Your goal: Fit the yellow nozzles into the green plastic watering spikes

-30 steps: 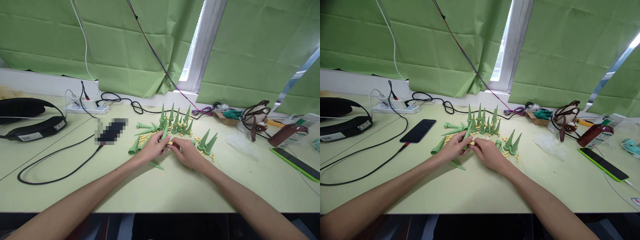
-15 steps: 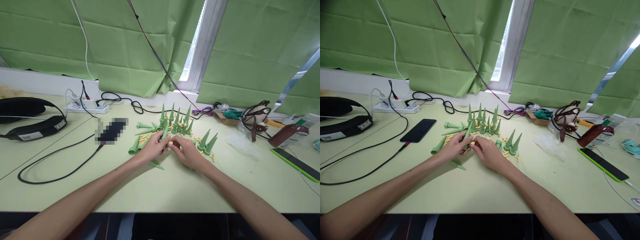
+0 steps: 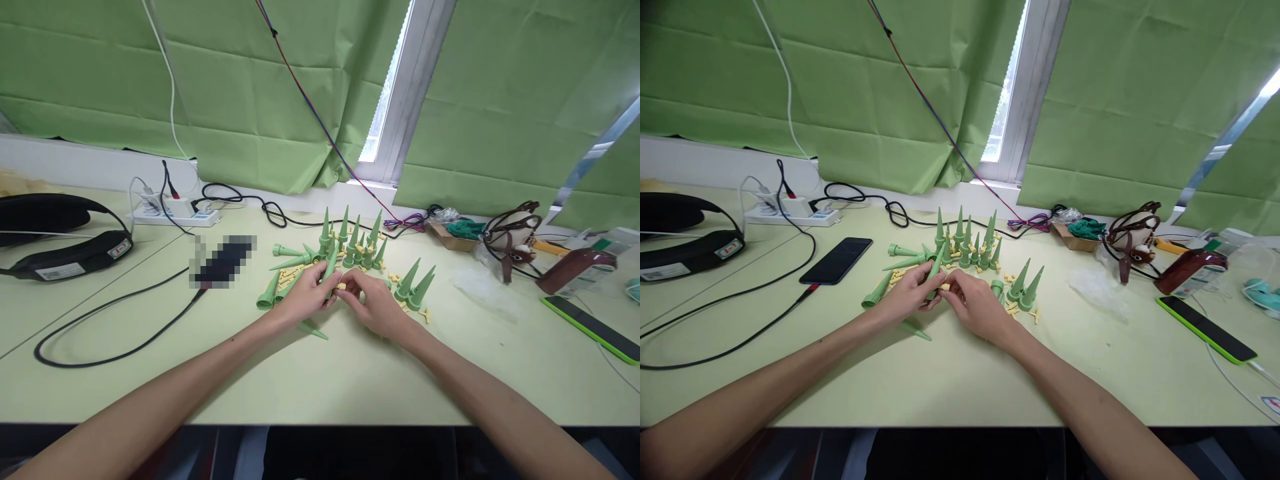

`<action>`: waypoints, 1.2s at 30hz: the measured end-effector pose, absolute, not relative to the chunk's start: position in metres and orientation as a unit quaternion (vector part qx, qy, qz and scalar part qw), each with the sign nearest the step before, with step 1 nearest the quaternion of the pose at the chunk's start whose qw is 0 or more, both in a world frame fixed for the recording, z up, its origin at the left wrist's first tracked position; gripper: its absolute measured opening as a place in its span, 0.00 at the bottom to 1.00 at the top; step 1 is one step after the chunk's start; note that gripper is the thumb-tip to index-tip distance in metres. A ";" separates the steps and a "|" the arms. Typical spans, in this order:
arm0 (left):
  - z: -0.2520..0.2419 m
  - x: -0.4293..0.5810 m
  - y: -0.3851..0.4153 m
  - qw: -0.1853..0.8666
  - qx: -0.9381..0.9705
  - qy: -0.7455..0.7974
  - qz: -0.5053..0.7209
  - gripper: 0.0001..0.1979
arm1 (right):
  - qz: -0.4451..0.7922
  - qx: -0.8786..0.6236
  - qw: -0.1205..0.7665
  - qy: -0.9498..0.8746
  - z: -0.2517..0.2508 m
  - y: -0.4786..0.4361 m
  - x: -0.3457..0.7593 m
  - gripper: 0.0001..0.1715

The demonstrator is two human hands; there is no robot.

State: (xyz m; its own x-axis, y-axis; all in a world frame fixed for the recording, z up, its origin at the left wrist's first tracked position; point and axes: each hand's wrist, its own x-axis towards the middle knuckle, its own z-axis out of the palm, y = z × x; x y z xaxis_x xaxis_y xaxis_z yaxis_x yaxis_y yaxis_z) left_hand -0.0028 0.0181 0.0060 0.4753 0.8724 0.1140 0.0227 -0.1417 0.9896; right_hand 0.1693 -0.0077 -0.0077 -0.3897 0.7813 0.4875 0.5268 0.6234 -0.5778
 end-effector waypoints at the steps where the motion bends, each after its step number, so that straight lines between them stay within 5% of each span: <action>1: 0.006 -0.003 0.018 0.559 0.652 0.344 0.380 0.19 | 0.165 -0.401 0.378 -0.818 -0.008 -0.007 0.169 0.04; 9: 0.006 -0.004 0.019 0.544 0.666 0.346 0.374 0.19 | 0.134 -0.403 0.358 -0.831 -0.007 -0.006 0.169 0.10; 36: 0.003 -0.004 0.020 0.532 0.676 0.346 0.374 0.18 | 0.148 -0.405 0.369 -0.823 -0.007 -0.007 0.169 0.06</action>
